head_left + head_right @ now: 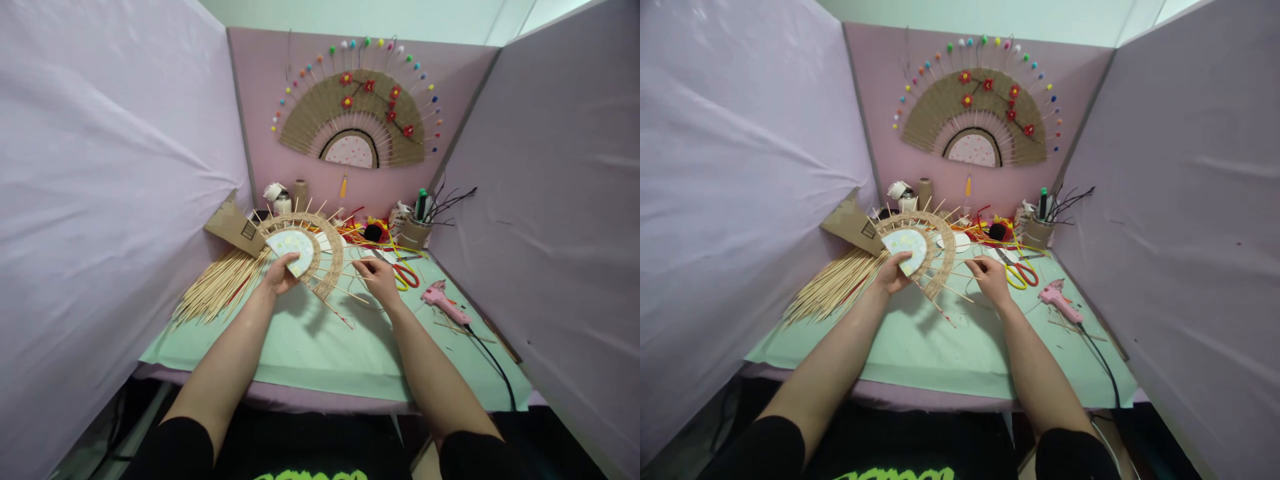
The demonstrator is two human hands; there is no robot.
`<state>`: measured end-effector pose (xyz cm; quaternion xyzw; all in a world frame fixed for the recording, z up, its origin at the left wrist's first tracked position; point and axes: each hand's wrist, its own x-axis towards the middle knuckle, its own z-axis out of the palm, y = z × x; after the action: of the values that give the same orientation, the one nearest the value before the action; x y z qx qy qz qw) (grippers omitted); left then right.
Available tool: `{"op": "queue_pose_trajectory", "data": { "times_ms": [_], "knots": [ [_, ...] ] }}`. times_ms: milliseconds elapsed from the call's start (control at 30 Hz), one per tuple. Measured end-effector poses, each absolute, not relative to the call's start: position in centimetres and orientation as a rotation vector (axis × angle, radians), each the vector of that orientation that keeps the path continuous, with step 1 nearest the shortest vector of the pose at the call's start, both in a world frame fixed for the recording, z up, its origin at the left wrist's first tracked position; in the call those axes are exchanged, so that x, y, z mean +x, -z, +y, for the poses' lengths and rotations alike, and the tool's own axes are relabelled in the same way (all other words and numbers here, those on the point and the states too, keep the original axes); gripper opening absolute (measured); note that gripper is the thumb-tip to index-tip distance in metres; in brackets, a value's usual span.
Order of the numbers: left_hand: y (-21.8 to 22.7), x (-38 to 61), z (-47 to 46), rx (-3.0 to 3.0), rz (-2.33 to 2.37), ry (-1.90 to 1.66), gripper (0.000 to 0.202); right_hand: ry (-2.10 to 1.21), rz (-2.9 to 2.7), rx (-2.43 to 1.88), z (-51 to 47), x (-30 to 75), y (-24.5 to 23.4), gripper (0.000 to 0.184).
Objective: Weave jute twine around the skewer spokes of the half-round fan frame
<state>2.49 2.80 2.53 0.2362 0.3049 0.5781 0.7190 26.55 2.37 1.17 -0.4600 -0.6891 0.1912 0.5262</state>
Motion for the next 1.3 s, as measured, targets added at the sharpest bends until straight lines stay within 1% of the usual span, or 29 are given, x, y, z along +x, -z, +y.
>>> {"op": "queue_pose_trajectory", "data": {
  "times_ms": [100,233,500,767,867,1100,1300],
  "knots": [
    [-2.6,2.3,2.7,0.542,0.668,-1.253,0.043,-0.430,-1.641,-1.093,2.3,26.7,-1.4,0.030],
    [-2.3,2.3,2.6,0.586,0.649,-1.232,0.044,-0.313,-1.626,-1.051,2.2,26.9,-1.7,0.027],
    [-2.2,2.0,2.8,0.635,0.715,-1.215,0.042,-0.108,-1.654,-0.993,2.4,27.9,-1.8,0.027],
    [-2.0,0.8,3.2,0.777,0.771,-1.150,0.046,0.077,-1.722,-0.931,3.3,29.7,-2.0,0.018],
    [-2.0,0.6,3.0,0.811,0.788,-1.092,0.047,0.053,-1.669,-0.921,3.5,30.0,-2.2,0.016],
    [-1.9,0.5,2.7,0.852,0.761,-1.060,0.050,-0.222,-1.601,-1.050,3.2,29.7,-1.9,0.022],
    [-1.6,1.1,2.4,0.839,0.714,-0.942,0.046,-0.303,-1.656,-1.043,2.6,28.0,-1.8,0.022]
  ]
}}
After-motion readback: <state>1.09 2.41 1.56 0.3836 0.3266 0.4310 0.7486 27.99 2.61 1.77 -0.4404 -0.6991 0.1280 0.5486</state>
